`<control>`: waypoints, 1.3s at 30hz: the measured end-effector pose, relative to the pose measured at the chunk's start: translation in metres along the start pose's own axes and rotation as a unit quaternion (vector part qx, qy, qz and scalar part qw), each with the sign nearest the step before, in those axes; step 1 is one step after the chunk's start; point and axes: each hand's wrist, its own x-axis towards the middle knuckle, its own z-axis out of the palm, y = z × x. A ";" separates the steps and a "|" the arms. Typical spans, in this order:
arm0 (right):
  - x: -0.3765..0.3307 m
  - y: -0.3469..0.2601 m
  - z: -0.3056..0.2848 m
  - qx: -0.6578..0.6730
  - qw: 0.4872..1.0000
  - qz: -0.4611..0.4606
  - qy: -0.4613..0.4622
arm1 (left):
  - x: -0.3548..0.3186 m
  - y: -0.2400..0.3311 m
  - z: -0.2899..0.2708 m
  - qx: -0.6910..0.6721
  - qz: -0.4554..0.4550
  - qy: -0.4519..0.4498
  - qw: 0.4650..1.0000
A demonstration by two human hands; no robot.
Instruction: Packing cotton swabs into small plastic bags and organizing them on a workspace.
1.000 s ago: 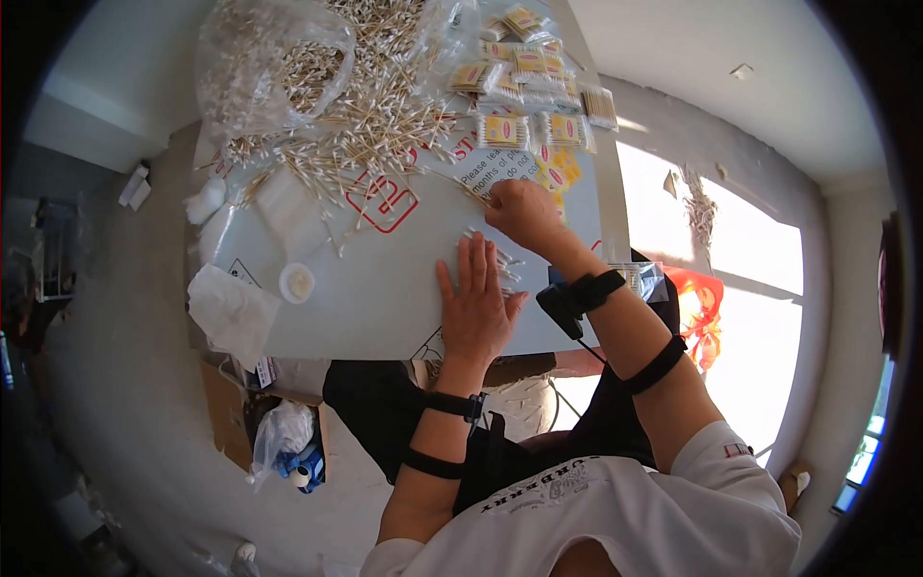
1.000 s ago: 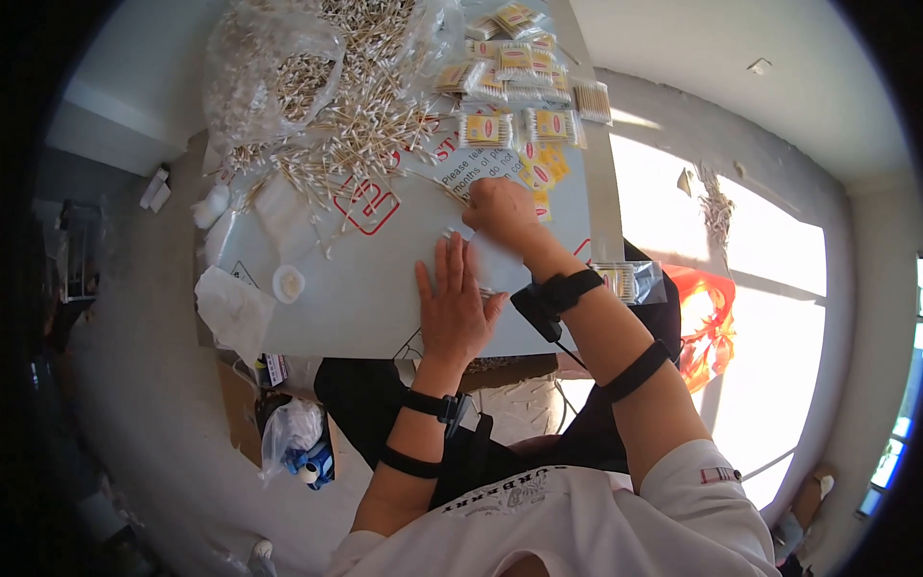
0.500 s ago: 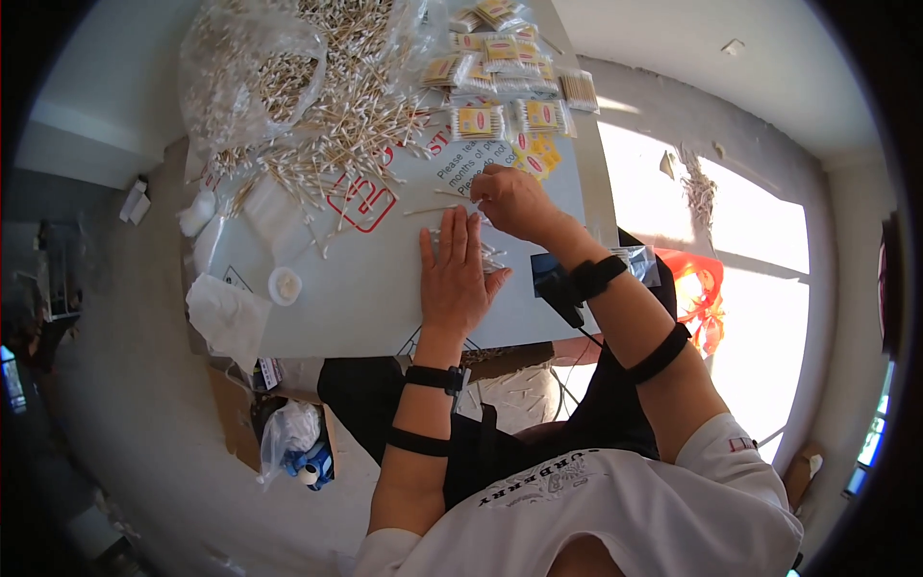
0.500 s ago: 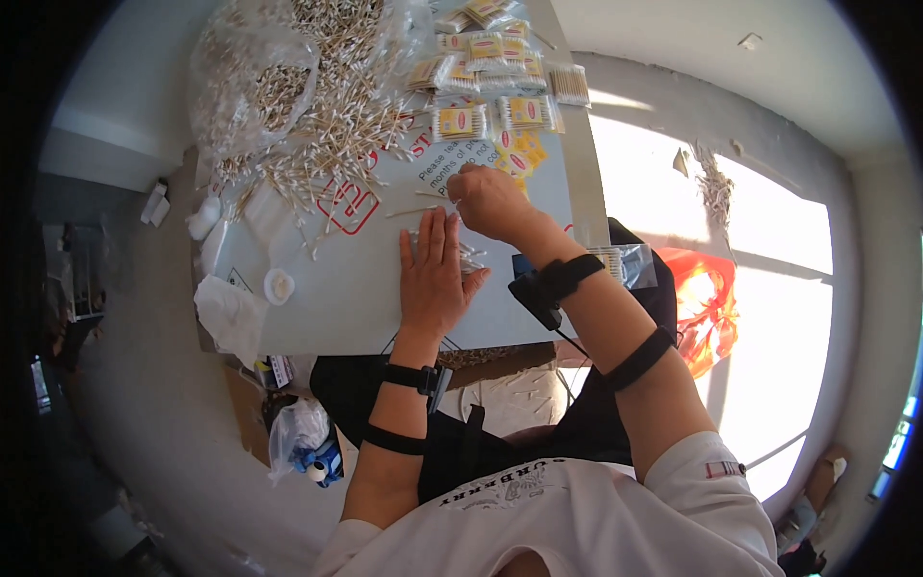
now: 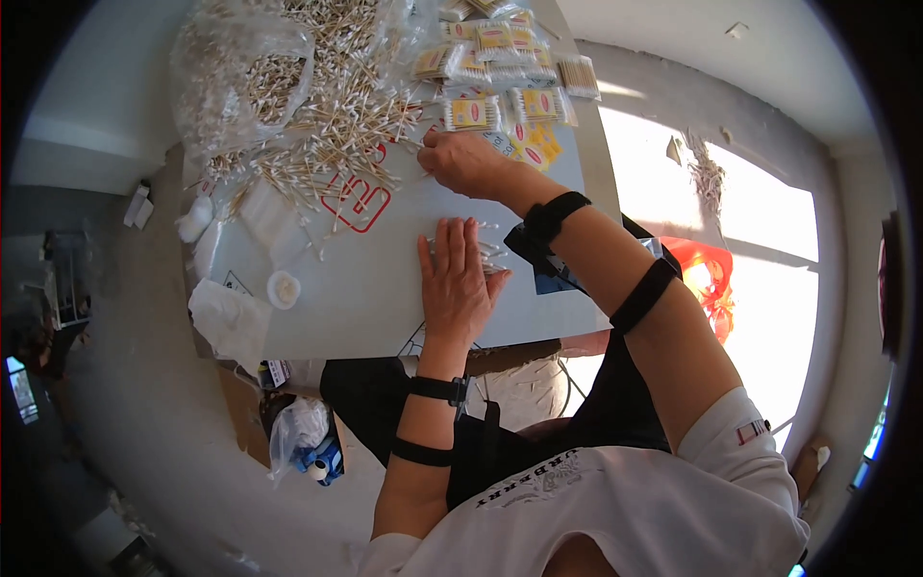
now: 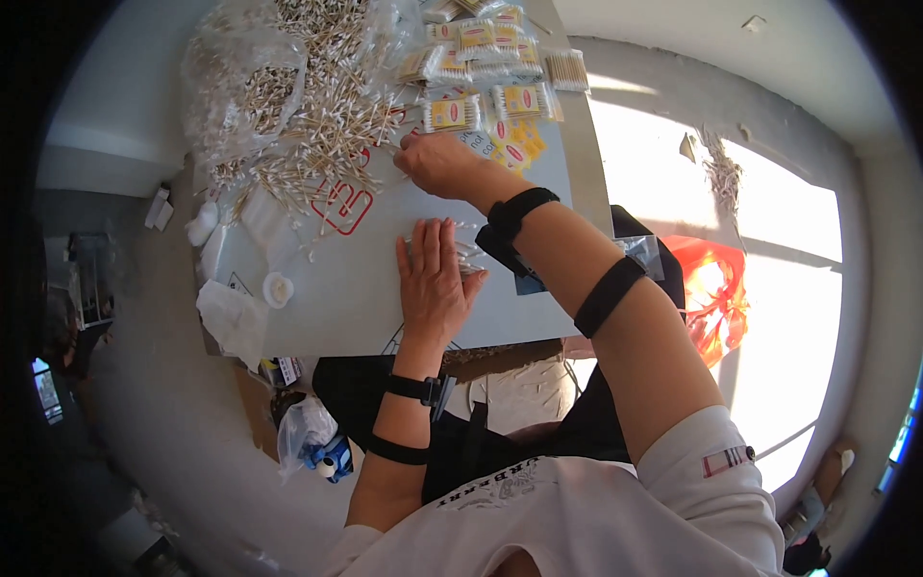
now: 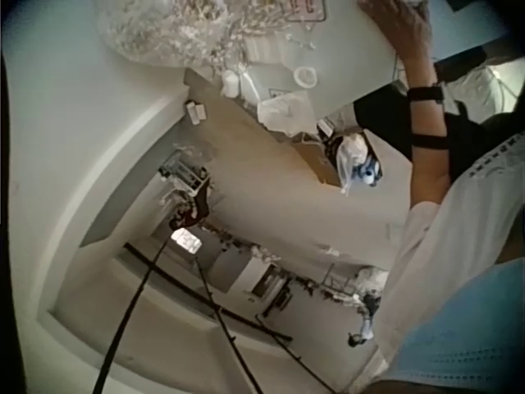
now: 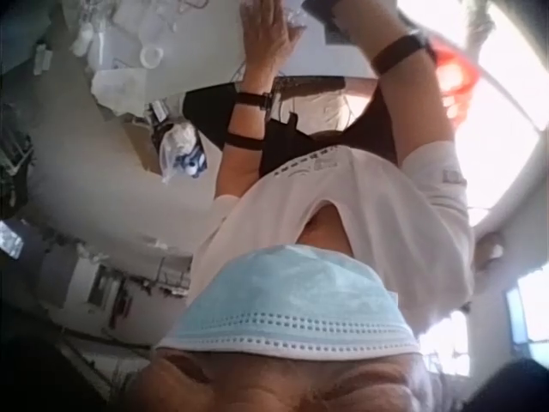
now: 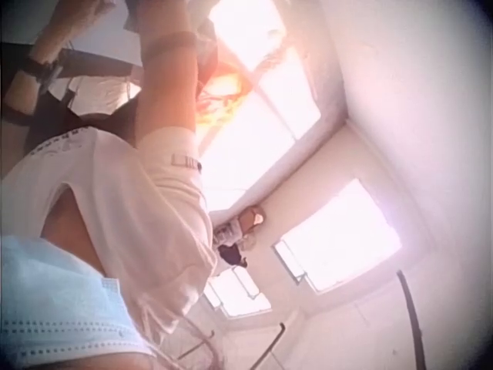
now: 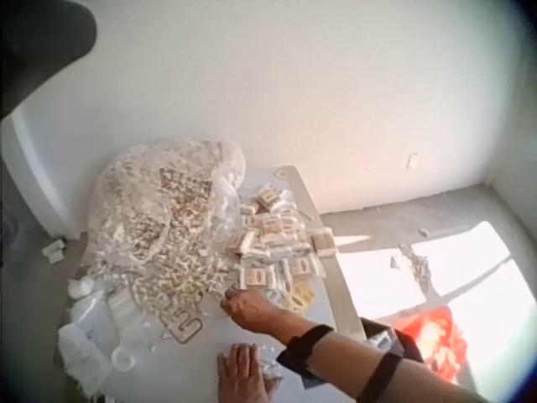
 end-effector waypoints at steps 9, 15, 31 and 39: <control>-0.084 -0.038 0.015 0.294 0.868 0.229 0.329 | 0.030 -0.010 0.006 0.007 0.008 0.060 0.998; -0.140 -0.083 0.042 0.409 0.795 0.213 0.395 | 0.003 0.011 0.004 0.020 -0.048 -0.006 0.999; -0.116 -0.091 0.068 0.479 0.726 0.206 0.449 | 0.017 0.002 0.012 -0.407 -0.056 0.156 0.898; -0.121 -0.062 0.055 0.543 0.725 0.193 0.377 | 0.015 -0.011 0.004 -0.131 0.040 0.100 0.986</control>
